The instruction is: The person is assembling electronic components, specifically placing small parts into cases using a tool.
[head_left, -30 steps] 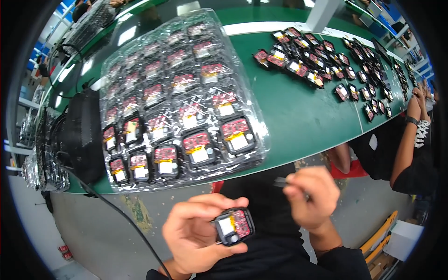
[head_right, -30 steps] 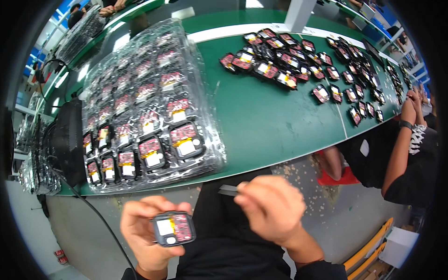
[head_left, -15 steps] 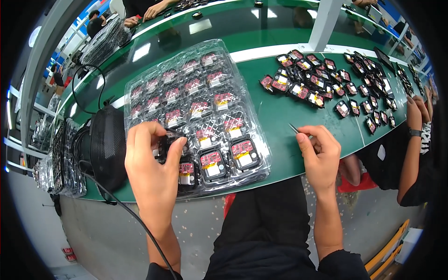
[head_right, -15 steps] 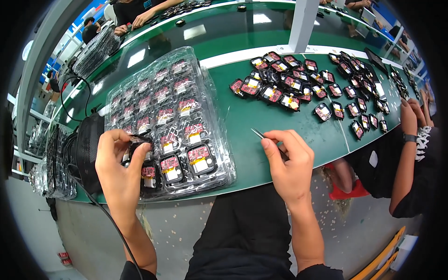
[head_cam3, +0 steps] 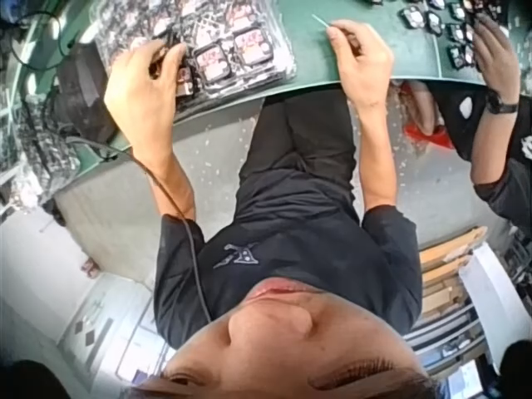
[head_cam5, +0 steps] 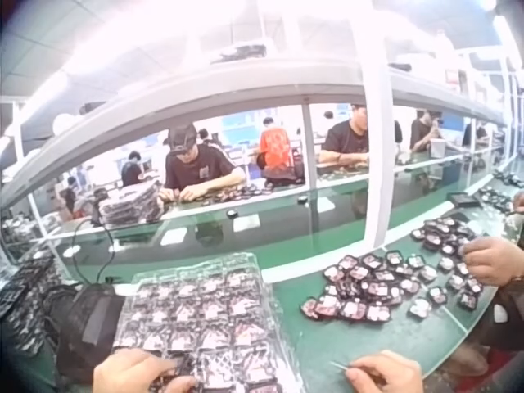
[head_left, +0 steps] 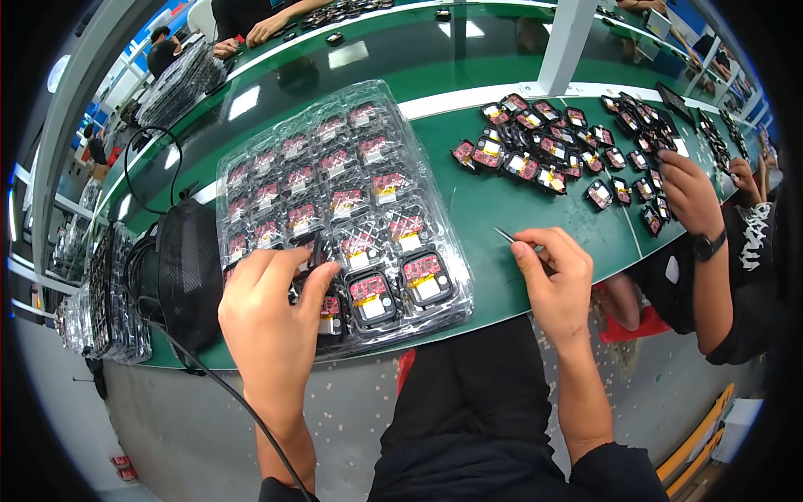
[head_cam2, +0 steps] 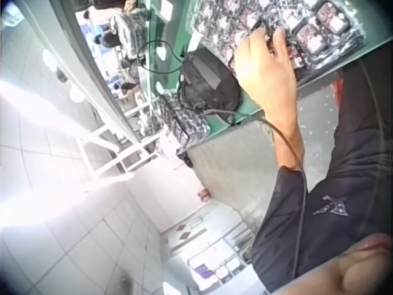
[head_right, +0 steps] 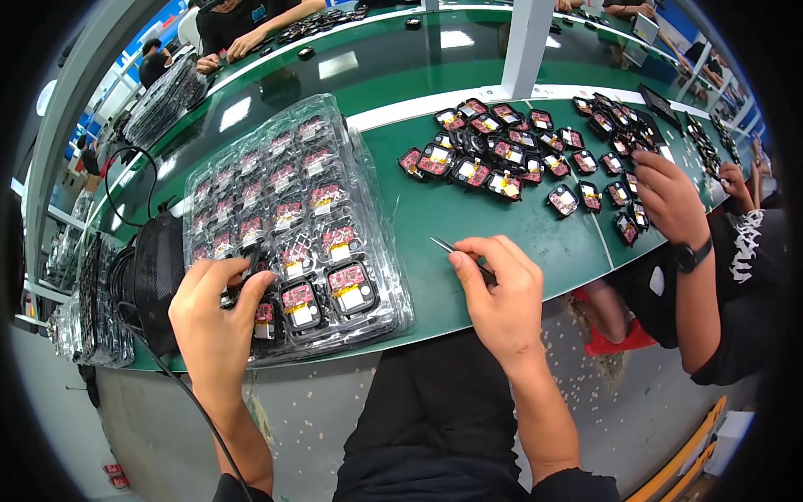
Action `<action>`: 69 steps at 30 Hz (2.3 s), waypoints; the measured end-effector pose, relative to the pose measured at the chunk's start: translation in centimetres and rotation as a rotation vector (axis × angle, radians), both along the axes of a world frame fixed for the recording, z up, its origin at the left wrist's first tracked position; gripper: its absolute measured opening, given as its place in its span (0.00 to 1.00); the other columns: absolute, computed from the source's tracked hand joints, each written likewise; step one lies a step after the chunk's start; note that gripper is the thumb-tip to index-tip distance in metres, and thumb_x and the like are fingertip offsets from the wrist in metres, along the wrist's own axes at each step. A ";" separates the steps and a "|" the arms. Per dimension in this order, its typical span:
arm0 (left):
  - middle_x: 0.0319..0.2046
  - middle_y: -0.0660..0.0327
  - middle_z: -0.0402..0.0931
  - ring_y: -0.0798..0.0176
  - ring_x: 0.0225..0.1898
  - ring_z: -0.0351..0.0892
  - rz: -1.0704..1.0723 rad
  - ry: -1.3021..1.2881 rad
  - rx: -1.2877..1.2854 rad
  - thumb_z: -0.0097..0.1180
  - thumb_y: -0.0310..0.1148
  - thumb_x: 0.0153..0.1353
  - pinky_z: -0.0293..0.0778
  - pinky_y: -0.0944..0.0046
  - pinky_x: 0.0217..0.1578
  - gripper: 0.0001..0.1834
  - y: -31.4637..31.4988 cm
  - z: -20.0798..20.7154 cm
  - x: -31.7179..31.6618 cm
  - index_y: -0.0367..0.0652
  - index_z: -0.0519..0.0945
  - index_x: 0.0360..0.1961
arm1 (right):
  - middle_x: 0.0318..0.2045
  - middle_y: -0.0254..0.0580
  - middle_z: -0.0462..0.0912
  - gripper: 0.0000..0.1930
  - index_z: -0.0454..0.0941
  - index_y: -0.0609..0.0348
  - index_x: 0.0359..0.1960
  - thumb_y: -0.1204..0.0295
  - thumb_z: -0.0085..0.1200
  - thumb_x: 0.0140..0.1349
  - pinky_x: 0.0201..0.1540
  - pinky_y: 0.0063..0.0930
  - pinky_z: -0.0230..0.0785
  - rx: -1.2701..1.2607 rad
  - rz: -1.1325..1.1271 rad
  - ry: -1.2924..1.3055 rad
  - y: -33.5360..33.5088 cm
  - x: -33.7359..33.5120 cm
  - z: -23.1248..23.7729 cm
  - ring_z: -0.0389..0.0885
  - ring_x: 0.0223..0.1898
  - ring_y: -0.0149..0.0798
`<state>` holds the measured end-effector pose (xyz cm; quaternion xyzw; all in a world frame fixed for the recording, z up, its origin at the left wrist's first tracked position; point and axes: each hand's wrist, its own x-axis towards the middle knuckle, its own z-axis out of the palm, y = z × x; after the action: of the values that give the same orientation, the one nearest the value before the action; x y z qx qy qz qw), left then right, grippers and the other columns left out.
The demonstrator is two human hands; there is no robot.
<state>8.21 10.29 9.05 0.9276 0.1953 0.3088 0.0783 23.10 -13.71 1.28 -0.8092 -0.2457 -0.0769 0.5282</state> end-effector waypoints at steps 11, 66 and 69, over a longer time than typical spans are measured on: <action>0.35 0.53 0.82 0.45 0.40 0.80 -0.127 0.066 -0.079 0.63 0.21 0.61 0.75 0.50 0.44 0.09 0.0 0.5 -0.1 0.36 0.85 0.43 | 0.31 0.41 0.83 0.05 0.84 0.66 0.39 0.77 0.65 0.66 0.29 0.28 0.70 -0.038 -0.010 0.028 0.3 0.0 1.0 0.79 0.27 0.34; 0.61 0.43 0.72 0.41 0.63 0.78 -0.792 -0.465 -1.768 0.76 0.34 0.59 0.76 0.43 0.65 0.35 -11.5 -8.5 -3.7 0.28 0.74 0.62 | 0.34 0.36 0.84 0.13 0.87 0.58 0.37 0.76 0.75 0.50 0.21 0.24 0.67 -0.122 0.282 -0.551 -3.7 -6.7 1.9 0.79 0.21 0.31; 0.61 0.43 0.73 0.42 0.63 0.78 -0.786 -0.446 -1.761 0.76 0.35 0.59 0.75 0.43 0.66 0.36 -11.5 -8.6 -3.8 0.28 0.74 0.63 | 0.34 0.35 0.84 0.13 0.88 0.58 0.37 0.76 0.73 0.48 0.22 0.23 0.65 -0.164 0.297 -0.635 -4.0 -6.7 1.6 0.79 0.22 0.30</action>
<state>4.39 -1.18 0.47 0.4575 0.0141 0.1730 0.8721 16.40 -17.66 2.85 -0.7400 -0.5180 -0.2268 0.3642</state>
